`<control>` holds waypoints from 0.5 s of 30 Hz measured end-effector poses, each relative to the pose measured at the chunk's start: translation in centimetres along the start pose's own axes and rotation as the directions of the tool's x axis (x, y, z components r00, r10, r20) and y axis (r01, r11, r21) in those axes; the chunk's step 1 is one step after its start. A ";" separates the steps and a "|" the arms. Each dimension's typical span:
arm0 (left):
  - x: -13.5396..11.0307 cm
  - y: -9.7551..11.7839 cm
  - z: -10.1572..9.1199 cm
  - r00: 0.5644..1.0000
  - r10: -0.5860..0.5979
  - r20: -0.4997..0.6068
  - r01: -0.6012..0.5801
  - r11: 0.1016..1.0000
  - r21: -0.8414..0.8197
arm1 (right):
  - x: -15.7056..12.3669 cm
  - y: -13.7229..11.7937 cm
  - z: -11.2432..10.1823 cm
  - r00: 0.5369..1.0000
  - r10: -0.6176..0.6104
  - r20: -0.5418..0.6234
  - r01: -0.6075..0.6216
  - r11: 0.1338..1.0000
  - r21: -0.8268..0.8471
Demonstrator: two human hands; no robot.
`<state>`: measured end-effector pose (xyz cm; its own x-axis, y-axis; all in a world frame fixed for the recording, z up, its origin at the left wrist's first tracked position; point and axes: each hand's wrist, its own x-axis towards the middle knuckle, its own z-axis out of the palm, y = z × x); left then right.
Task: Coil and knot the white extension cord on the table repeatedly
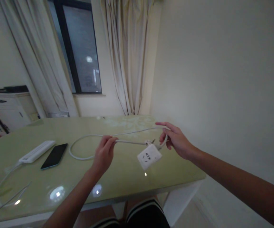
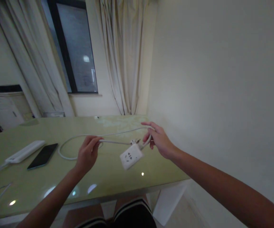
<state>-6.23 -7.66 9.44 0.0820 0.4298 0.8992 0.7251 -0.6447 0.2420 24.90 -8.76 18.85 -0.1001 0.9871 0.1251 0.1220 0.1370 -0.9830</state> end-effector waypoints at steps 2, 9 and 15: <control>0.3 -1.2 -0.6 0.988 -0.148 0.038 0.150 0.988 -0.037 | 0.4 -0.7 -2.0 0.991 -0.059 -0.119 0.057 0.998 -0.017; 1.2 -4.1 -3.8 0.857 -0.513 0.050 0.484 0.769 -0.416 | -1.0 -4.8 -10.0 0.992 -0.060 -0.115 0.055 0.997 -0.046; 2.6 -1.3 -11.3 0.676 -0.696 0.242 0.640 0.392 -0.660 | -6.1 -8.9 -17.3 0.875 -0.420 -0.242 0.291 0.854 -0.431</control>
<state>-14.69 -12.78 15.58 -0.2831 0.8923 0.3515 -0.1146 -0.3954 0.9113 41.55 -14.52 29.14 0.1003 0.8258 0.5550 0.5008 0.4401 -0.7454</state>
